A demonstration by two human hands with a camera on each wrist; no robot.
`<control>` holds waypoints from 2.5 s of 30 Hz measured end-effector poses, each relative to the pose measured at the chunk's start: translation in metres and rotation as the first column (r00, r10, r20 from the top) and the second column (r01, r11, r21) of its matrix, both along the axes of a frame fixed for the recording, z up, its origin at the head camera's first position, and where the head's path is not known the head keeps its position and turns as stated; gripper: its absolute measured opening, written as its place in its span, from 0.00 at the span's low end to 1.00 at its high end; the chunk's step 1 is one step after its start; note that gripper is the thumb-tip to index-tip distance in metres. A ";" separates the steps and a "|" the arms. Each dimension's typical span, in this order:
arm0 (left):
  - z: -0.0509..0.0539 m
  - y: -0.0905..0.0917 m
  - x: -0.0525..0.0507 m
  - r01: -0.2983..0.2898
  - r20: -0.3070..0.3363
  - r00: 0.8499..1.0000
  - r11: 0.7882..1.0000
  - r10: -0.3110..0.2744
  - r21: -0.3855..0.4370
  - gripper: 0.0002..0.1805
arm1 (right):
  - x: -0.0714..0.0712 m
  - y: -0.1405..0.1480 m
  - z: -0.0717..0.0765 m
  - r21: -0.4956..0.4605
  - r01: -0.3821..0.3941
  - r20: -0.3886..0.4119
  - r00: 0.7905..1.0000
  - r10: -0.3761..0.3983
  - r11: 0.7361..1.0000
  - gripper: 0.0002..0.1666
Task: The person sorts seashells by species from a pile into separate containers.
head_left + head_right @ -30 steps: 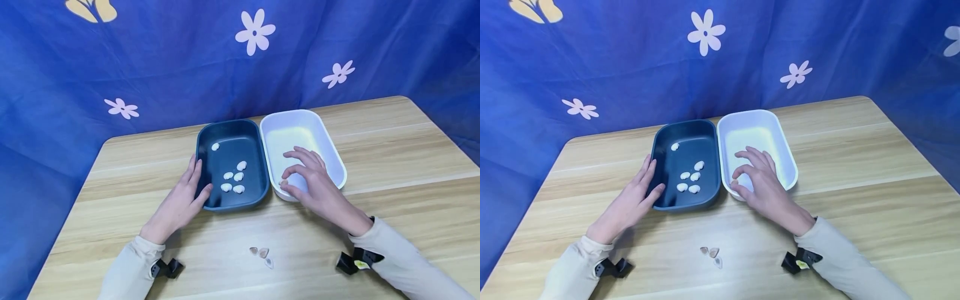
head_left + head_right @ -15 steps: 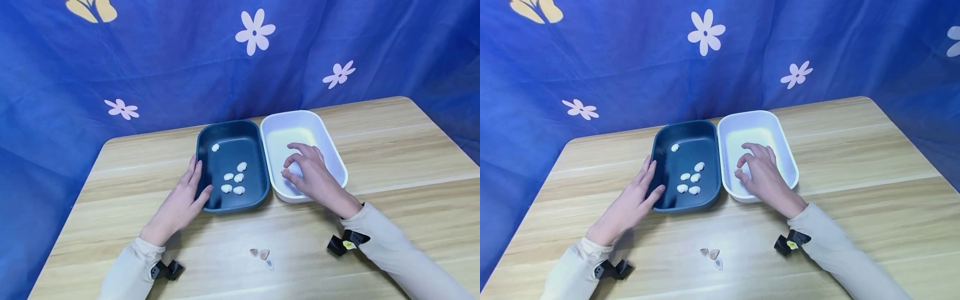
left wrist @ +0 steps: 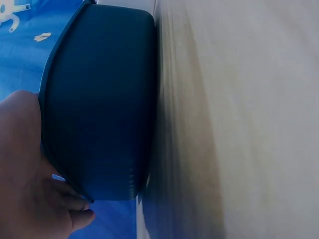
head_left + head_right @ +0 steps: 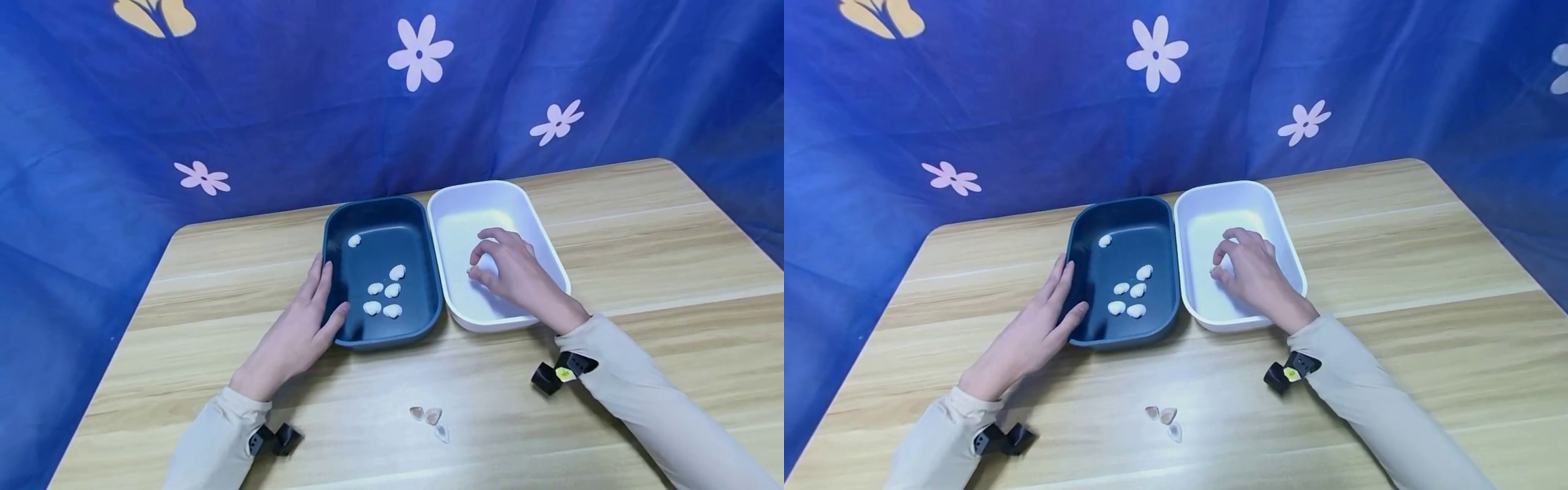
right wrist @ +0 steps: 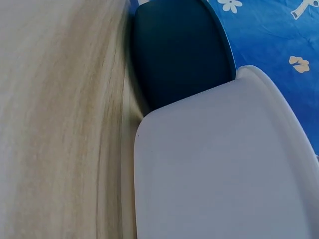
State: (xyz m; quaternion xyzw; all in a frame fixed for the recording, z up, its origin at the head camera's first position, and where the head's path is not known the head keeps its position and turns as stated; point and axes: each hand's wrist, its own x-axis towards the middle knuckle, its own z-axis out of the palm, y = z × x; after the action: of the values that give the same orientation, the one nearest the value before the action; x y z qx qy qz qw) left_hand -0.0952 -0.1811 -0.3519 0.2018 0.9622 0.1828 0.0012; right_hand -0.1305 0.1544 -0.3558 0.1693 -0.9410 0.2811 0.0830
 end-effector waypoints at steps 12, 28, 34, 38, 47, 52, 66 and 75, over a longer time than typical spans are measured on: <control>0.003 0.000 -0.001 0.004 -0.004 1.000 0.999 -0.004 -0.035 0.42 | -0.004 0.000 0.000 0.041 0.024 0.036 0.999 -0.026 0.999 0.06; 0.005 0.004 -0.002 0.034 -0.041 0.999 0.998 -0.036 -0.053 0.42 | -0.001 0.001 0.003 0.108 0.061 0.069 0.995 -0.069 0.992 0.09; 0.005 0.002 -0.002 0.044 -0.066 0.997 0.997 -0.049 -0.063 0.42 | 0.006 0.002 0.007 0.067 0.055 -0.007 0.998 -0.054 0.996 0.09; 0.005 0.002 -0.002 0.049 -0.077 0.996 0.996 -0.055 -0.069 0.42 | 0.016 0.003 0.015 0.012 0.033 -0.021 0.999 -0.033 0.999 0.08; 0.005 0.000 -0.002 0.042 -0.069 0.996 0.996 -0.048 -0.079 0.42 | 0.050 -0.002 0.028 -0.109 -0.123 -0.183 0.978 0.102 0.986 0.03; 0.005 -0.001 -0.001 0.042 -0.086 0.995 0.997 -0.048 -0.071 0.42 | 0.071 -0.010 0.023 -0.152 -0.300 -0.296 0.923 0.246 0.942 0.08; 0.004 0.001 0.000 0.047 -0.095 0.994 0.998 -0.051 -0.049 0.42 | 0.108 -0.032 -0.008 -0.007 -0.548 -0.068 0.835 0.547 0.836 0.06; 0.006 -0.001 0.002 0.036 -0.089 0.995 0.998 -0.041 -0.054 0.42 | 0.111 -0.040 -0.023 0.082 -0.602 -0.030 0.795 0.605 0.795 0.10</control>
State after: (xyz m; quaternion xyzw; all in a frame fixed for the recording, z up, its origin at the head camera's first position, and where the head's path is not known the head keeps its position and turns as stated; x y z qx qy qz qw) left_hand -0.0935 -0.1820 -0.3460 0.2283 0.9617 0.1480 -0.0335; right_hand -0.0190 0.1140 -0.3790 0.4707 -0.8443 0.2557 0.0090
